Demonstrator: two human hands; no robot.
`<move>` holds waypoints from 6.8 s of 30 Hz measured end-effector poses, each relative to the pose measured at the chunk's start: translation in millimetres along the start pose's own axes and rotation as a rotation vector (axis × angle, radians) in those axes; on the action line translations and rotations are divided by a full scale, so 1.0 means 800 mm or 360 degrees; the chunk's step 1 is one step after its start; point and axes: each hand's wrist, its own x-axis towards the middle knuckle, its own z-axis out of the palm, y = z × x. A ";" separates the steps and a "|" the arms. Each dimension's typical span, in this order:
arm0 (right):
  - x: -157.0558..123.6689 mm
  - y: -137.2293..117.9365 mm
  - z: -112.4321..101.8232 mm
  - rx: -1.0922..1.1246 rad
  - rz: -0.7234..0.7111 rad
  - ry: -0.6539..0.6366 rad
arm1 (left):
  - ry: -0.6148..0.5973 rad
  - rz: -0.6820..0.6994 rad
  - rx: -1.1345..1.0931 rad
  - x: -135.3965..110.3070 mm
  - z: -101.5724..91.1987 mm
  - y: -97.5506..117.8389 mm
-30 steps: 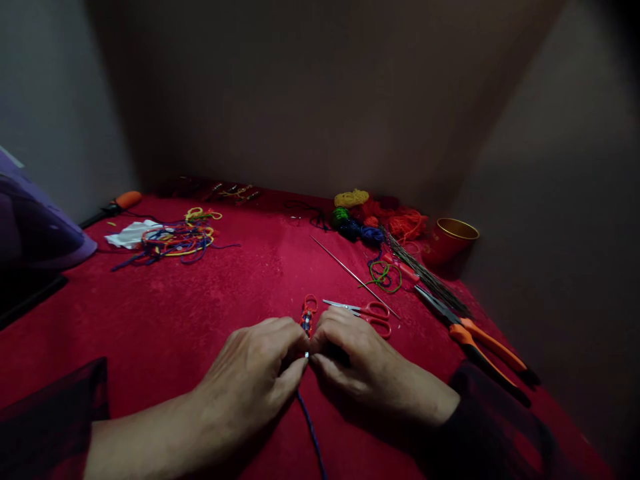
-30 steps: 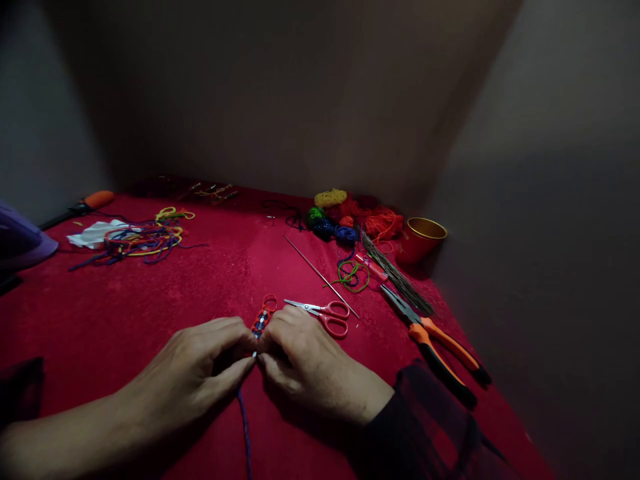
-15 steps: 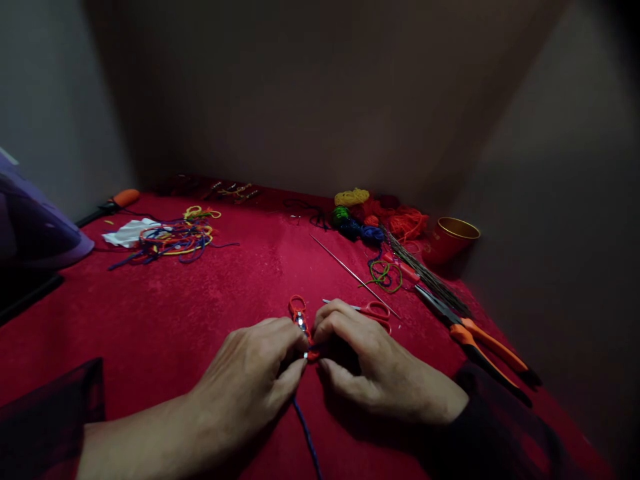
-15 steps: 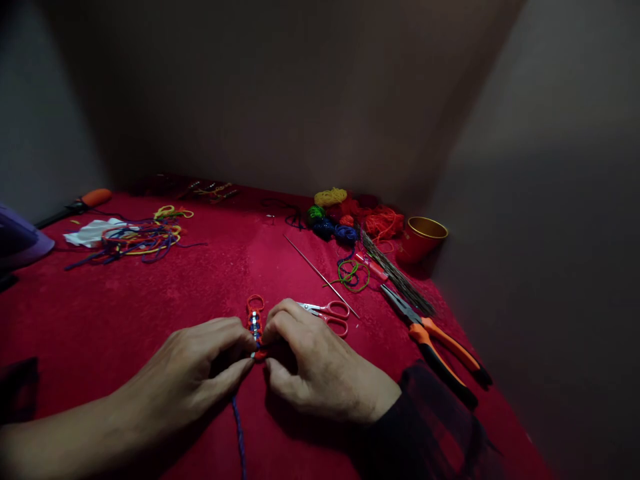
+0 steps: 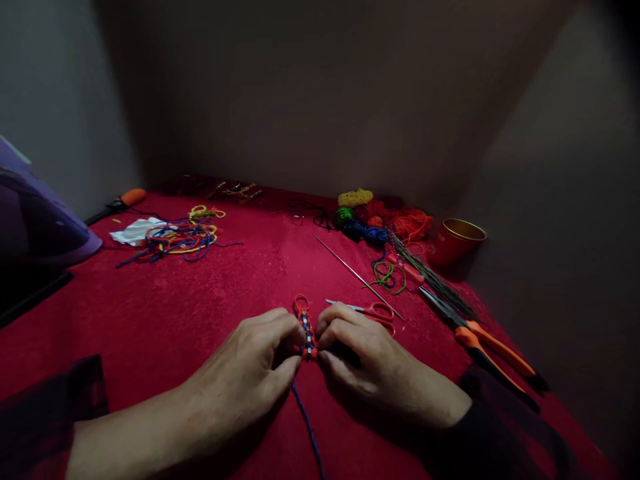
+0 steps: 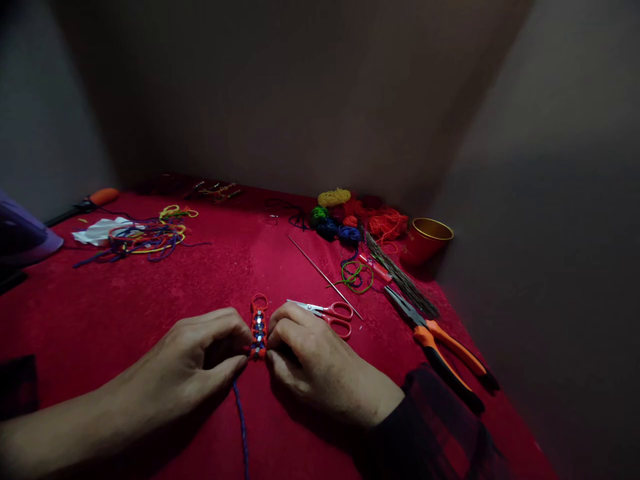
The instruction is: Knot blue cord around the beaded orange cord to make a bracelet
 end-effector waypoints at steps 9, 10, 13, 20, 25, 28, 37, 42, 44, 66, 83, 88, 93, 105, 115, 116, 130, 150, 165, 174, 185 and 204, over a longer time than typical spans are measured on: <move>-0.002 0.005 0.001 -0.0010 0.0023 -0.0022 | -0.0017 0.0087 0.0007 0.003 0.004 0.000; -0.002 0.005 0.001 -0.0011 0.0024 -0.0028 | -0.0010 0.0090 0.0013 0.003 0.004 0.000; -0.001 0.002 0.000 -0.0005 0.0026 -0.0043 | -0.0016 0.0063 0.0053 0.002 0.006 0.000; -0.002 -0.001 -0.004 0.0028 0.0024 -0.0045 | -0.0068 0.0040 0.0159 0.002 0.007 0.001; -0.002 0.002 -0.005 0.0070 0.0016 -0.0042 | -0.0067 -0.0027 0.0149 0.004 0.009 -0.005; -0.002 0.002 -0.005 0.0071 0.0018 -0.0036 | -0.0064 -0.0025 0.0144 0.003 0.009 -0.006; 0.000 -0.003 0.001 -0.0044 0.0000 -0.0016 | -0.0056 -0.0044 0.0148 0.003 0.009 -0.005; 0.002 0.004 0.008 -0.0054 -0.0048 0.0090 | -0.0054 -0.0049 0.0123 0.003 0.008 -0.005; 0.002 0.005 0.009 -0.0035 -0.0033 0.0120 | -0.0051 -0.0046 0.0119 0.003 0.008 -0.005; -0.002 0.006 0.001 0.0172 0.0071 0.0070 | -0.0052 -0.0024 0.0125 0.003 0.006 -0.005; 0.000 -0.001 0.002 0.0101 0.0025 0.0038 | -0.0054 -0.0016 0.0122 0.003 0.007 -0.005; -0.001 -0.003 -0.003 0.0172 0.0085 0.0038 | -0.0048 -0.0011 0.0119 0.003 0.006 -0.005; -0.002 -0.002 -0.005 0.0204 0.0126 0.0044 | -0.0043 -0.0011 0.0115 0.003 0.006 -0.006; 0.004 -0.014 -0.001 -0.0119 -0.0024 -0.0103 | -0.0062 -0.0015 0.0105 0.005 0.004 -0.004; -0.001 -0.006 -0.006 0.0111 0.0049 0.0011 | -0.0040 0.0011 0.0116 0.004 0.005 -0.004; -0.001 -0.006 -0.006 0.0117 0.0056 0.0013 | -0.0037 0.0016 0.0119 0.004 0.005 -0.004; -0.002 -0.003 -0.007 0.0185 0.0117 0.0012 | -0.0036 0.0004 -0.0032 0.006 -0.002 -0.006; 0.000 -0.011 -0.003 0.0085 0.0099 -0.0070 | -0.0012 0.0079 0.0020 0.003 -0.003 -0.003; 0.003 -0.005 0.006 0.0050 0.0047 0.0019 | -0.0129 0.0070 0.0017 0.007 -0.001 -0.008; 0.006 -0.006 0.017 -0.0191 0.0031 0.0050 | -0.0101 0.0020 -0.0049 0.010 -0.003 -0.006; 0.006 -0.003 0.019 -0.0162 0.0051 0.0101 | -0.0150 -0.0180 -0.0160 0.013 -0.009 -0.002; 0.000 -0.008 -0.005 0.0043 0.0106 -0.0077 | -0.0107 0.0187 0.0050 0.002 0.000 -0.008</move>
